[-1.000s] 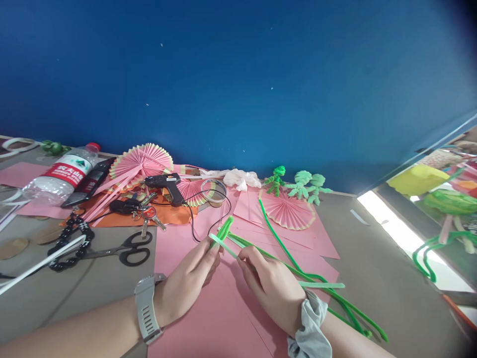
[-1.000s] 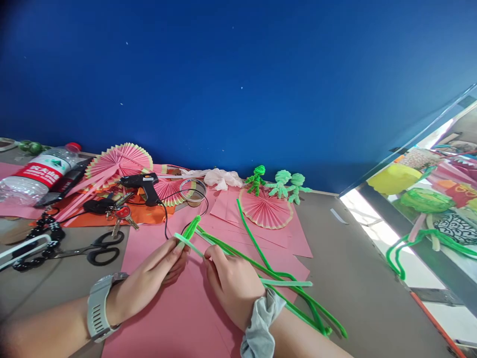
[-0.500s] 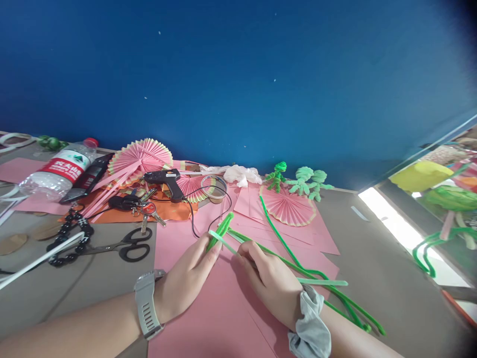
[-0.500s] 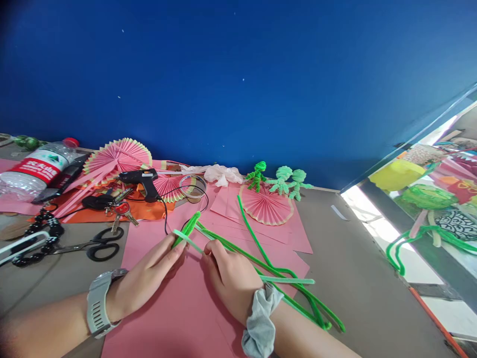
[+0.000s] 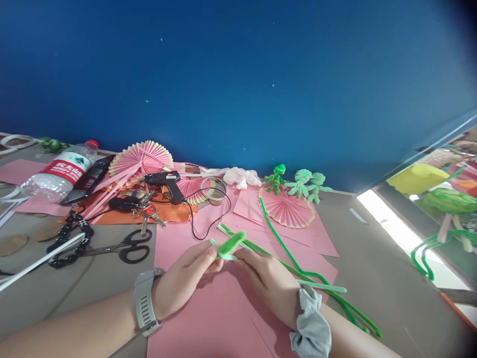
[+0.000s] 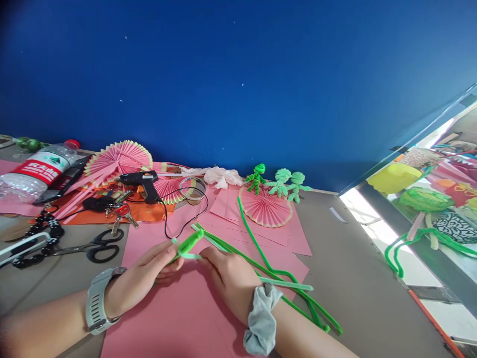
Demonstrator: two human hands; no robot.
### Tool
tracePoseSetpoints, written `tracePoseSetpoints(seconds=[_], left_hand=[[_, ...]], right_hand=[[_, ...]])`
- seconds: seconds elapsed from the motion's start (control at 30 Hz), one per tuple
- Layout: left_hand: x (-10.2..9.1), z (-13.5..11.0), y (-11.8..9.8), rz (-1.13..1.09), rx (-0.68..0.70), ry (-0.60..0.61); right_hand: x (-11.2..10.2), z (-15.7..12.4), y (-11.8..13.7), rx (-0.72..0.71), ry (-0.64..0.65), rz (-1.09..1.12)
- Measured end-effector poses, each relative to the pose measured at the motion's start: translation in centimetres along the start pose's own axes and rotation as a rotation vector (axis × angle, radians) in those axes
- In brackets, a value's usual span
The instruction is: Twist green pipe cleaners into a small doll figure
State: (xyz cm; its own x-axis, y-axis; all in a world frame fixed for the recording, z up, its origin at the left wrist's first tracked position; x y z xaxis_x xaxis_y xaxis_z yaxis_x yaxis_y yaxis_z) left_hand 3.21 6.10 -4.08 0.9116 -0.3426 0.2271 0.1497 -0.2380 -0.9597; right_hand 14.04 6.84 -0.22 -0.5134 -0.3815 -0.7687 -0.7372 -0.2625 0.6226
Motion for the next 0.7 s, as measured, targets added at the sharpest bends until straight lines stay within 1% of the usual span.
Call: tracePoseSetpoints(seconds=[0.07, 0.13, 0.2, 0.27, 0.33, 0.4, 0.47, 0.53, 0.6, 0.67, 0.7], left_hand=[[1.1, -0.4, -0.8, 0.136, 0.070, 0.128], [2.8, -0.9, -1.5, 0.309, 0.143, 0.307], [4.1, -1.3, -1.3, 0.450, 0.153, 0.457], [4.9, -1.4, -0.9, 0.538, 0.125, 0.544], [4.9, -1.2, -0.6, 0.580, 0.087, 0.545], [4.7, -0.8, -0.6, 0.594, 0.061, 0.498], [4.5, -0.6, -0.6, 0.565, 0.043, 0.432], [4.2, -0.7, -0.4, 0.445, 0.022, 0.350], [4.0, -0.9, 0.2, 0.231, -0.015, 0.270], [4.2, -1.2, 1.3, 0.055, -0.103, 0.256], [4.4, -1.4, 1.7, 0.009, -0.129, 0.265]], right_hand=[[-0.2, 0.1, 0.7, -0.075, 0.088, 0.034], [-0.5, 0.2, 1.2, -0.111, 0.172, 0.057], [-0.9, 0.2, 1.4, -0.111, 0.208, 0.051], [-1.4, 0.1, 1.8, -0.112, 0.205, 0.025], [-1.8, -0.2, 2.1, -0.123, 0.180, -0.001], [-2.2, -0.5, 2.2, -0.110, 0.127, -0.027], [-2.6, -0.7, 2.0, -0.063, 0.052, -0.051], [-3.0, -0.8, 1.8, -0.021, -0.015, -0.072], [-3.3, -1.0, 1.8, -0.016, -0.070, -0.099], [-3.5, -1.2, 2.2, -0.051, -0.121, -0.152], [-3.5, -1.4, 2.5, -0.081, -0.145, -0.195]])
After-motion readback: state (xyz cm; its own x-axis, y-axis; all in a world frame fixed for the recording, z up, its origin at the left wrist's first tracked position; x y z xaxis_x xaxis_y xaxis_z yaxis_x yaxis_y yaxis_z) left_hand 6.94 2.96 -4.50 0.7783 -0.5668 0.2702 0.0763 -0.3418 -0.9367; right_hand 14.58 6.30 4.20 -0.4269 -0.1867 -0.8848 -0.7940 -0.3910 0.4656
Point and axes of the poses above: each hand's wrist, its own z-axis towards the middle knuckle, its own x-axis out of the palm, y = z × x, the point moved 9 cm from there along z, towards the middle knuckle, and after that the axes turned 9 degrees about x, right-handed, at the moved point
